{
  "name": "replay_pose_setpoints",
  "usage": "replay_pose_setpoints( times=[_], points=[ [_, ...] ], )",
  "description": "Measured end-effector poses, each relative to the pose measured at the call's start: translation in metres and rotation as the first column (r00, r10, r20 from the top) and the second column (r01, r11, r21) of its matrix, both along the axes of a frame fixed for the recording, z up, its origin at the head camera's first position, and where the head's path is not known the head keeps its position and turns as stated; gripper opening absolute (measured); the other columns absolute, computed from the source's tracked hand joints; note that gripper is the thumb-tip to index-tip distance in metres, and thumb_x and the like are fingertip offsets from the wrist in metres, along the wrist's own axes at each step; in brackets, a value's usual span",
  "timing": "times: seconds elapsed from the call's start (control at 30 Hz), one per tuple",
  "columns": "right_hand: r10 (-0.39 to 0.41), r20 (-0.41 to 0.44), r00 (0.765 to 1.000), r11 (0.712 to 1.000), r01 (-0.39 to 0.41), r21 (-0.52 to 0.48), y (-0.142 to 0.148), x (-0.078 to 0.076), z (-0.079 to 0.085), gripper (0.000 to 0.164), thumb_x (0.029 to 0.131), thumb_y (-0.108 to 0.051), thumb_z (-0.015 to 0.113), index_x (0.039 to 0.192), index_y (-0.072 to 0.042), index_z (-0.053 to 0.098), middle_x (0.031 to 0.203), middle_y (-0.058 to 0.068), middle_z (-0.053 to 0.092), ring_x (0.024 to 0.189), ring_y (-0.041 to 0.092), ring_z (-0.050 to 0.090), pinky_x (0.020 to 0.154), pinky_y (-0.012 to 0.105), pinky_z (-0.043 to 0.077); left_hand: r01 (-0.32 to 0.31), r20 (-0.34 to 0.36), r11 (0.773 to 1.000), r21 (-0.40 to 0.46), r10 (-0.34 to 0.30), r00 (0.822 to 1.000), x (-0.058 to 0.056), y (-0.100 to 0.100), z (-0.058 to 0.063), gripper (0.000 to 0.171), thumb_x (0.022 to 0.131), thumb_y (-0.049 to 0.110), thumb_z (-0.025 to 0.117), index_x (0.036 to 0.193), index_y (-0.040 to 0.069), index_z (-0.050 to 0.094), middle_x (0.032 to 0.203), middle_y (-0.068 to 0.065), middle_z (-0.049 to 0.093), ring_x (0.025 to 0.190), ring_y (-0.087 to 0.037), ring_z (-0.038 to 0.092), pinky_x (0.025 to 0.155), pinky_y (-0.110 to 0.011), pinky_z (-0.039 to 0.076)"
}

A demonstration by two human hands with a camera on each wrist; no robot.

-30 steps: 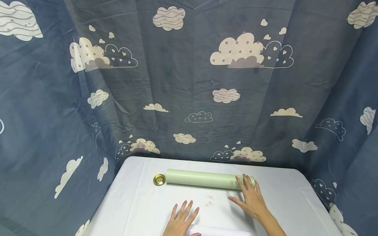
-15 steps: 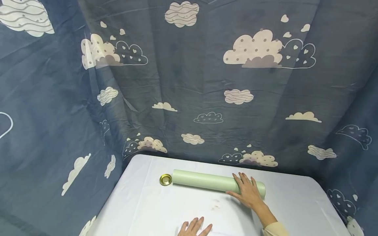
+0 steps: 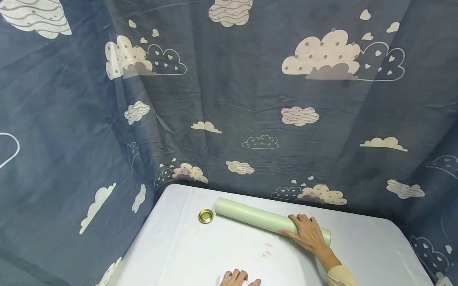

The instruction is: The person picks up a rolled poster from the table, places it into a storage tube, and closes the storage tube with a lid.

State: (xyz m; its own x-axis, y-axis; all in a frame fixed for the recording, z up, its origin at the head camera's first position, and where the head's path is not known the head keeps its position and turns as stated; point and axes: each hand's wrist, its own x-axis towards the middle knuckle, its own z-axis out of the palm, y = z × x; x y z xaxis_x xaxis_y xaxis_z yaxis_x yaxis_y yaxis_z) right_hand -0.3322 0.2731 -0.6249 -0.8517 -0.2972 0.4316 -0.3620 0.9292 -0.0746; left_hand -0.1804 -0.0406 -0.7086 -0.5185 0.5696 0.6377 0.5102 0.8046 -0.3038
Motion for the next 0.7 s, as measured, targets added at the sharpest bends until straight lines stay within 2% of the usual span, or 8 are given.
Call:
replay_pose_setpoints(
  times=[0.07,0.17,0.23,0.3,0.4,0.5,0.63,0.7],
  points=[
    [-0.012,0.005,1.000,1.000,0.012,0.012,0.003,0.004,0.001,0.072,0.077,-0.076,0.071,0.116,-0.015,0.072,0.092,0.006,0.068,0.084,0.022,0.062,0.071,0.040,0.042,0.017,0.005,1.000,0.001,-0.017,1.000,-0.001,-0.001,0.002,0.042,0.106,0.065,0.027,0.134,0.049,0.055,0.091,0.017,0.049,0.082,-0.003,0.043,0.073,-0.023,0.031],
    [-0.029,0.000,1.000,0.999,0.029,0.018,0.009,0.012,0.005,0.071,0.076,-0.077,0.071,0.113,-0.016,0.072,0.090,0.005,0.069,0.082,0.021,0.063,0.070,0.038,0.042,0.036,0.112,0.999,-0.005,-0.035,0.993,0.000,-0.009,0.013,0.040,0.102,0.068,0.040,0.132,0.050,0.059,0.091,0.017,0.048,0.083,-0.001,0.043,0.072,-0.021,0.030],
    [-0.040,-0.014,0.999,0.999,0.041,0.024,0.015,0.020,0.008,0.071,0.076,-0.077,0.071,0.112,-0.016,0.073,0.091,0.005,0.071,0.083,0.022,0.065,0.069,0.039,0.044,0.035,0.185,0.999,-0.007,-0.033,0.982,0.000,-0.018,0.022,0.041,0.097,0.071,0.047,0.130,0.050,0.061,0.091,0.017,0.047,0.084,-0.001,0.042,0.071,-0.020,0.027],
    [-0.043,-0.019,0.999,0.999,0.043,0.019,0.023,0.028,0.013,0.070,0.076,-0.076,0.072,0.111,-0.016,0.073,0.092,0.005,0.072,0.083,0.023,0.066,0.069,0.039,0.044,0.026,0.226,1.000,-0.013,-0.022,0.974,-0.001,-0.031,0.030,0.044,0.094,0.073,0.050,0.129,0.049,0.061,0.092,0.016,0.046,0.083,-0.001,0.040,0.070,-0.020,0.026],
    [-0.051,-0.030,0.998,0.998,0.052,0.021,0.040,0.042,0.021,0.069,0.076,-0.075,0.073,0.111,-0.016,0.073,0.092,0.005,0.072,0.083,0.024,0.067,0.068,0.040,0.044,0.018,0.222,1.000,-0.011,-0.015,0.975,-0.003,-0.053,0.039,0.047,0.095,0.074,0.049,0.129,0.046,0.063,0.092,0.014,0.047,0.081,-0.002,0.039,0.069,-0.019,0.026],
    [-0.079,-0.039,0.996,0.996,0.080,0.028,0.062,0.056,0.031,0.069,0.074,-0.074,0.075,0.110,-0.015,0.073,0.091,0.005,0.072,0.081,0.024,0.065,0.066,0.041,0.043,0.015,0.292,0.999,0.042,-0.026,0.956,-0.006,-0.077,0.050,0.046,0.098,0.069,0.050,0.130,0.040,0.066,0.094,0.012,0.049,0.082,-0.003,0.040,0.068,-0.020,0.025],
    [-0.151,-0.029,0.988,0.988,0.152,0.034,0.088,0.079,0.045,0.073,0.071,-0.074,0.078,0.110,-0.012,0.073,0.090,0.008,0.071,0.078,0.026,0.064,0.066,0.044,0.043,-0.031,0.376,0.989,0.146,-0.026,0.926,-0.012,-0.109,0.062,0.040,0.097,0.056,0.062,0.130,0.034,0.069,0.096,0.010,0.052,0.084,-0.005,0.044,0.070,-0.023,0.030],
    [-0.185,-0.009,0.983,0.982,0.185,0.041,0.098,0.091,0.051,0.076,0.071,-0.074,0.078,0.110,-0.009,0.073,0.091,0.010,0.071,0.077,0.027,0.063,0.066,0.045,0.042,-0.062,0.377,0.980,0.187,-0.013,0.926,-0.015,-0.126,0.067,0.039,0.095,0.051,0.067,0.129,0.032,0.071,0.095,0.010,0.053,0.084,-0.006,0.044,0.070,-0.024,0.032]
  ],
)
